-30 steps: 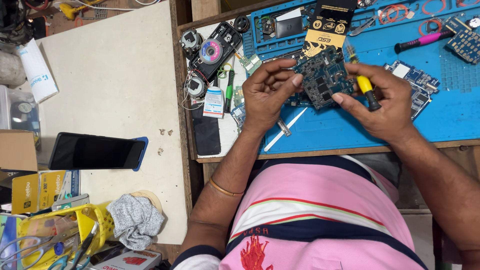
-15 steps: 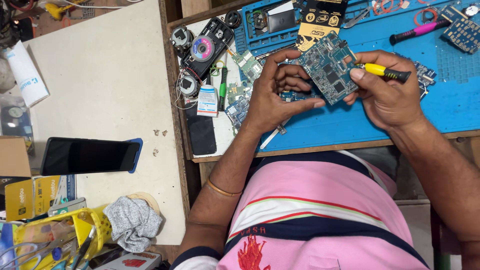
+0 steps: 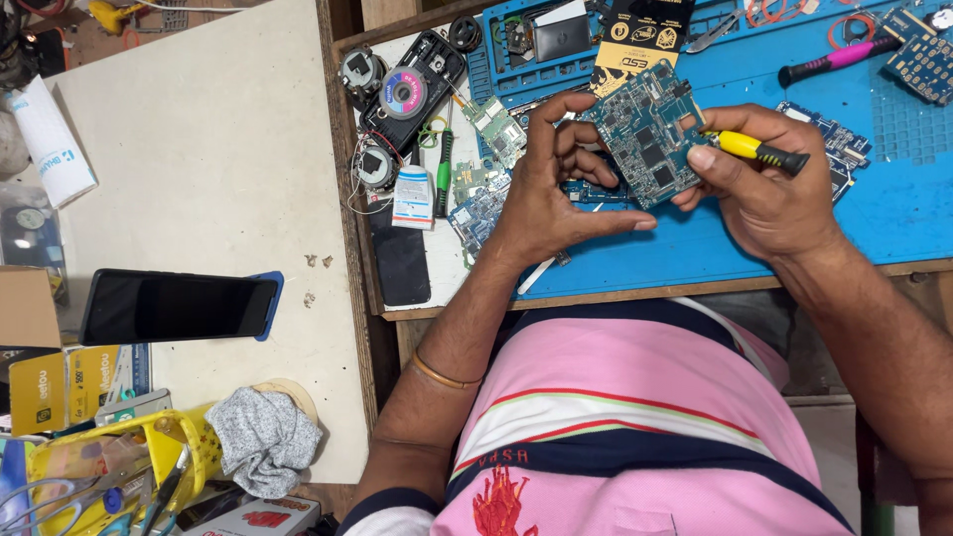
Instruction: The person repairs a circuit board at a workbench, holding the board with one hand and using a yellow-handled screwdriver to pry and unscrew components from it. They reposition and turn the board repeatedly while working on different edges and connectors.
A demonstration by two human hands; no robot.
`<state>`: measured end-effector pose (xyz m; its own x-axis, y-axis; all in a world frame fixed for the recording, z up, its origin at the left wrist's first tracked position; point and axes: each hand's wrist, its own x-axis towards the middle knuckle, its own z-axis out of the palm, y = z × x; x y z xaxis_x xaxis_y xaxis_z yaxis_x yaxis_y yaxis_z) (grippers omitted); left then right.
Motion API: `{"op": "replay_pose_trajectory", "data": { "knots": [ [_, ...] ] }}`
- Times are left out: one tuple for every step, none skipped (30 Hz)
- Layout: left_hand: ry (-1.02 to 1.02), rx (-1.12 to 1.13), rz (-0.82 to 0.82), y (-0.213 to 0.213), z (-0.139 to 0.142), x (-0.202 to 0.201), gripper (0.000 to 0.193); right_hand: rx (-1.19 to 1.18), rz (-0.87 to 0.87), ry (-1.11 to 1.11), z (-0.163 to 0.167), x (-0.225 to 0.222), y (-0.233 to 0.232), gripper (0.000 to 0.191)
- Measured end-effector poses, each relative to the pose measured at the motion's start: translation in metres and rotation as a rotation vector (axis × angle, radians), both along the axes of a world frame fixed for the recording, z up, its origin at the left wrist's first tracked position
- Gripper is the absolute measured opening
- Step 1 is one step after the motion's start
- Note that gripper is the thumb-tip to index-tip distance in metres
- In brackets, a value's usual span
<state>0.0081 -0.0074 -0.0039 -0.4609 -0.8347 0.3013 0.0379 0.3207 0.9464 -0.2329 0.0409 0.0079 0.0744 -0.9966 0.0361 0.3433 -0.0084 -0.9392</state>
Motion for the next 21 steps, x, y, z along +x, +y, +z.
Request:
{"op": "replay_pose_trajectory", "data": {
  "knots": [
    [0.004, -0.004, -0.006, 0.0, 0.0, 0.0, 0.118, -0.005, 0.009, 0.004, 0.0, 0.0, 0.0, 0.027],
    [0.009, -0.008, -0.012, 0.0, 0.0, 0.0, 0.117, -0.011, 0.018, 0.008, 0.0, 0.0, 0.001, 0.027],
    [0.013, -0.013, -0.019, 0.0, 0.0, 0.001, 0.116, -0.017, 0.026, 0.013, 0.0, 0.001, 0.001, 0.027],
    [0.021, -0.014, -0.027, 0.0, 0.001, 0.001, 0.115, -0.013, 0.029, 0.01, 0.0, 0.001, 0.002, 0.027],
    [0.029, -0.017, -0.035, 0.001, 0.002, 0.001, 0.114, -0.011, 0.031, 0.007, 0.001, 0.001, 0.002, 0.027],
    [0.038, -0.023, -0.043, 0.001, 0.003, 0.002, 0.113, -0.012, 0.033, 0.004, 0.001, 0.002, 0.002, 0.027],
    [0.033, -0.025, -0.039, 0.002, 0.005, 0.003, 0.113, -0.006, 0.036, 0.013, 0.002, 0.003, 0.003, 0.027],
    [0.027, -0.027, -0.035, 0.004, 0.006, 0.003, 0.112, -0.001, 0.039, 0.022, 0.002, 0.003, 0.003, 0.028],
    [0.022, -0.031, -0.032, 0.004, 0.007, 0.003, 0.111, 0.003, 0.042, 0.03, 0.003, 0.003, 0.003, 0.028],
    [0.029, -0.033, -0.035, 0.003, 0.009, 0.002, 0.11, -0.002, 0.041, 0.039, 0.003, 0.003, 0.002, 0.028],
    [0.036, -0.032, -0.039, 0.003, 0.01, 0.002, 0.11, -0.005, 0.04, 0.047, 0.004, 0.003, 0.003, 0.028],
    [0.043, -0.03, -0.043, 0.003, 0.011, 0.001, 0.109, -0.007, 0.039, 0.056, 0.003, 0.002, 0.003, 0.028],
    [0.037, -0.026, -0.041, 0.003, 0.011, 0.001, 0.109, -0.008, 0.033, 0.054, 0.003, 0.002, 0.002, 0.028],
    [0.032, -0.021, -0.039, 0.003, 0.012, 0.001, 0.109, -0.009, 0.028, 0.052, 0.002, 0.002, 0.002, 0.028],
    [0.026, -0.014, -0.036, 0.003, 0.012, 0.001, 0.109, -0.008, 0.023, 0.05, 0.002, 0.003, 0.003, 0.028],
    [0.018, -0.003, -0.035, 0.004, 0.012, 0.001, 0.11, -0.001, 0.015, 0.047, 0.001, 0.002, 0.003, 0.028],
    [0.011, 0.008, -0.033, 0.004, 0.013, 0.001, 0.11, 0.005, 0.008, 0.043, 0.001, 0.002, 0.003, 0.028],
    [0.003, 0.019, -0.031, 0.005, 0.013, 0.002, 0.111, 0.012, 0.001, 0.039, 0.0, 0.002, 0.003, 0.028],
    [0.007, 0.017, -0.033, 0.005, 0.013, 0.002, 0.111, 0.013, 0.002, 0.037, 0.0, 0.002, 0.003, 0.028],
    [0.01, 0.015, -0.034, 0.005, 0.012, 0.002, 0.111, 0.013, 0.003, 0.035, 0.0, 0.002, 0.003, 0.028],
    [0.014, 0.013, -0.035, 0.005, 0.012, 0.002, 0.111, 0.014, 0.004, 0.033, 0.0, 0.002, 0.003, 0.028]
  ]
}}
